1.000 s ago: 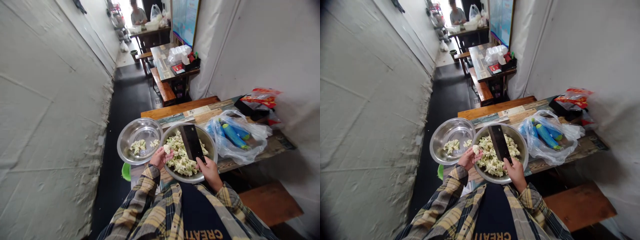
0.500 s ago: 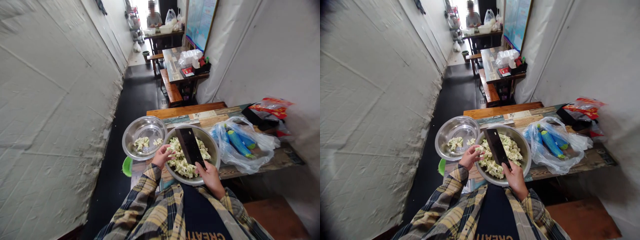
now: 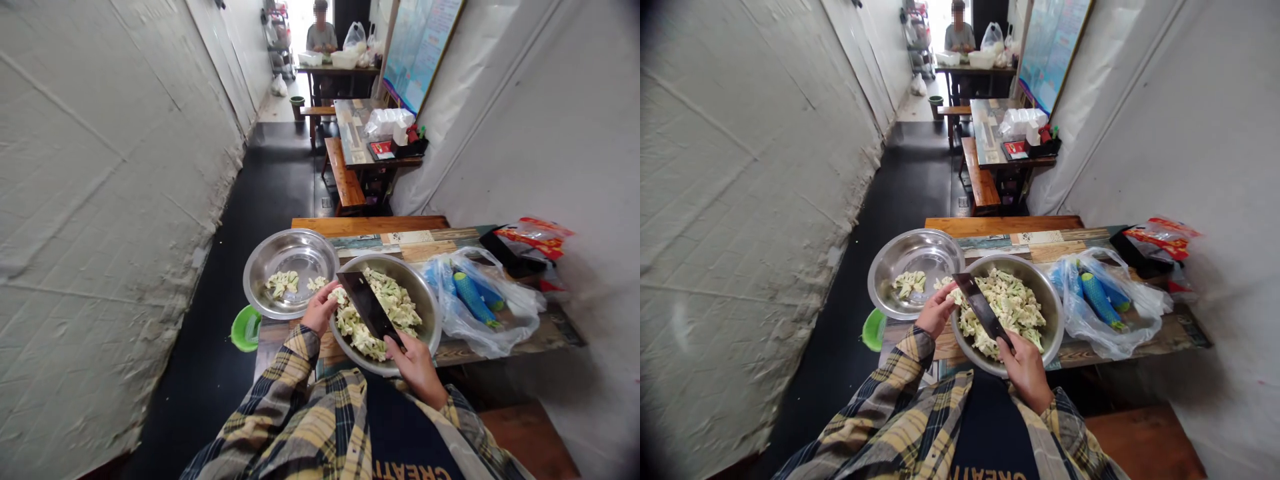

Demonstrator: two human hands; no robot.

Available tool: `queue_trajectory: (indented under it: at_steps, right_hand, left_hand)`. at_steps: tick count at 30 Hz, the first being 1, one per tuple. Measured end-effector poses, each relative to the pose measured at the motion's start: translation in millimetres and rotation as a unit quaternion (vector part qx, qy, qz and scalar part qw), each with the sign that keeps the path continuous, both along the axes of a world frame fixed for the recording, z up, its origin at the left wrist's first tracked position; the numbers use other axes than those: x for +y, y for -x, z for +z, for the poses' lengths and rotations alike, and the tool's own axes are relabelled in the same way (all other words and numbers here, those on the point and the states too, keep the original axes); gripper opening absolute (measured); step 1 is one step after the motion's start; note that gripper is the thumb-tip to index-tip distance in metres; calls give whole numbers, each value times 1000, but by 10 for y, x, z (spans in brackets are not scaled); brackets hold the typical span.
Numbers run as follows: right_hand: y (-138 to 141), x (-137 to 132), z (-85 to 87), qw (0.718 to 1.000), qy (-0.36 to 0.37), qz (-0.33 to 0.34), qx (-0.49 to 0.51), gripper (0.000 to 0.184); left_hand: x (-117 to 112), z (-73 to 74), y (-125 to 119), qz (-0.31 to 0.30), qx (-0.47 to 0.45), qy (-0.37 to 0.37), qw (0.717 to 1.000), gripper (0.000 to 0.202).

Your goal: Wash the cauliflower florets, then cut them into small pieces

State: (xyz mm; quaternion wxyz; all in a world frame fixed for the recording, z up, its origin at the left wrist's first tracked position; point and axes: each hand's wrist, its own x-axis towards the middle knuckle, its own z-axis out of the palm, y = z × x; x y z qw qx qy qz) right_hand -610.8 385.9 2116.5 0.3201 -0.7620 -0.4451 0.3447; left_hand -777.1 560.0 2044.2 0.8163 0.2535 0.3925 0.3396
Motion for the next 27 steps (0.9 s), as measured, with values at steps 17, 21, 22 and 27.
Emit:
queue_trajectory:
  at_steps: [17, 21, 22, 27]
  right_hand:
    - [178, 154, -52, 998, 11, 44, -38, 46]
    - [186, 165, -56, 998, 17, 45, -31, 49]
    - [187, 167, -52, 998, 18, 48, -28, 49]
    - [186, 171, -43, 999, 21, 30, -18, 47]
  left_hand:
    - [106, -95, 192, 44, 7, 22, 999, 47]
    - [107, -95, 206, 44, 14, 24, 999, 48]
    - [109, -94, 209, 45, 13, 25, 999, 49]
    - [140, -115, 240, 45, 9, 36, 998, 45]
